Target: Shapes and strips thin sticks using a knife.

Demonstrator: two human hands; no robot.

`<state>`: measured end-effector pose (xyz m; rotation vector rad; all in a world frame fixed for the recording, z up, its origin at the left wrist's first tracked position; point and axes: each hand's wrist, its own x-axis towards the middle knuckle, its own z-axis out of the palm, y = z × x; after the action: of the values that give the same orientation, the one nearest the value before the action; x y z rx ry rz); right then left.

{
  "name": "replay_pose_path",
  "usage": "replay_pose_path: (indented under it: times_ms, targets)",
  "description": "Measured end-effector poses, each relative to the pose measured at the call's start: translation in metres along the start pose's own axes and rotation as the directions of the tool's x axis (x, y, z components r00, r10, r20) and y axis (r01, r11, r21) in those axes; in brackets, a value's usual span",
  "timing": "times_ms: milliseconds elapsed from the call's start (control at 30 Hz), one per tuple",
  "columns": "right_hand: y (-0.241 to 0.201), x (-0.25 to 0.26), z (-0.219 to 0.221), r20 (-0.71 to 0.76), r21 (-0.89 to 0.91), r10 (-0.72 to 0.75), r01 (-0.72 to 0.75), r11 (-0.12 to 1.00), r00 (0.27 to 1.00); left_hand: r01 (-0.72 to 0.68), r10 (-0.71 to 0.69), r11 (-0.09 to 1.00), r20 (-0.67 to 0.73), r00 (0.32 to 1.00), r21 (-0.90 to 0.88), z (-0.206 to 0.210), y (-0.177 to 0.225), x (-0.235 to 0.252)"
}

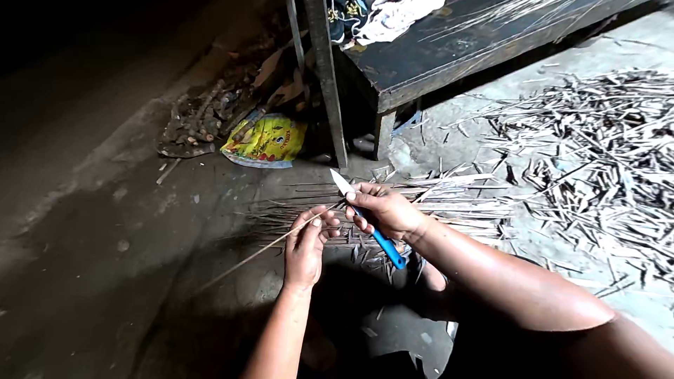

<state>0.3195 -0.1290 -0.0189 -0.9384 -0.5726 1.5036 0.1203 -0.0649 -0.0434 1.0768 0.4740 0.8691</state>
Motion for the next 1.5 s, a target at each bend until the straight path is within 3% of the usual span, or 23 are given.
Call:
replay_pose_path:
  times_ms: [67,133,167,200,267,300,367,400,467,633,900,1000,1167,1333,1500]
  targets:
    - [-0.004,0.0,-0.004,0.005,-0.055,-0.05,0.05,0.997,0.999,0.088,-0.09,0.993,0.021,0.996,0.077,0.001,0.006,-0.004]
    - [-0.012,-0.001,-0.01,0.024,-0.134,-0.106,0.108,0.985,0.994,0.008,-0.019,0.916,0.025,1.0,0.4,0.006,0.013,-0.012]
    - [-0.016,-0.001,-0.014,0.035,-0.163,-0.126,0.13,0.978,0.991,-0.166,0.152,0.786,0.073,0.986,0.595,0.008,0.014,-0.017]
    - [-0.019,0.0,-0.017,0.046,-0.189,-0.141,0.147,0.971,0.989,-0.353,0.351,0.579,0.166,0.922,0.734,0.008,0.014,-0.02]
    - [-0.022,0.0,-0.022,0.051,-0.23,-0.148,0.155,0.961,0.988,-0.538,0.571,0.179,0.358,0.739,0.824,0.005,0.023,-0.018]
    - [-0.022,0.0,-0.024,0.052,-0.243,-0.141,0.15,0.958,0.989,-0.531,0.562,0.066,0.408,0.719,0.845,0.003,0.028,-0.016]
    - [-0.021,-0.001,-0.024,0.051,-0.256,-0.122,0.131,0.958,0.991,-0.412,0.423,-0.023,0.382,0.821,0.911,-0.006,0.031,-0.012]
    - [-0.022,-0.002,-0.023,0.051,-0.264,-0.117,0.126,0.956,0.992,-0.348,0.364,-0.027,0.334,0.87,0.937,-0.012,0.028,-0.01]
    - [-0.022,-0.003,-0.022,0.055,-0.279,-0.121,0.131,0.951,0.991,-0.283,0.34,0.015,0.261,0.903,0.959,-0.02,0.02,-0.007]
    - [-0.033,-0.007,-0.017,-0.01,-0.283,-0.158,0.149,0.948,0.987,-0.243,0.29,0.176,0.186,0.939,0.954,-0.016,0.022,-0.006]
    - [-0.032,-0.014,-0.012,0.047,-0.377,-0.321,0.314,0.871,0.946,-0.226,0.29,0.362,0.121,0.949,0.904,-0.014,0.025,-0.005]
    - [-0.021,-0.013,-0.01,0.135,-0.434,-0.217,0.255,0.864,0.967,-0.182,0.229,0.506,0.072,0.971,0.843,-0.011,0.027,-0.005]
    - [0.003,-0.012,0.008,0.305,-0.451,-0.03,0.172,0.876,0.952,-0.181,0.142,0.761,0.112,0.983,0.623,-0.01,0.032,-0.005]
    - [0.01,-0.009,0.013,0.3,-0.478,-0.022,0.17,0.862,0.954,-0.158,0.121,0.808,0.103,0.987,0.568,-0.014,0.034,-0.003]
    - [0.011,-0.005,-0.004,0.362,-0.548,0.026,0.19,0.815,0.932,-0.133,0.176,0.825,-0.025,0.984,0.549,-0.016,0.041,-0.001]
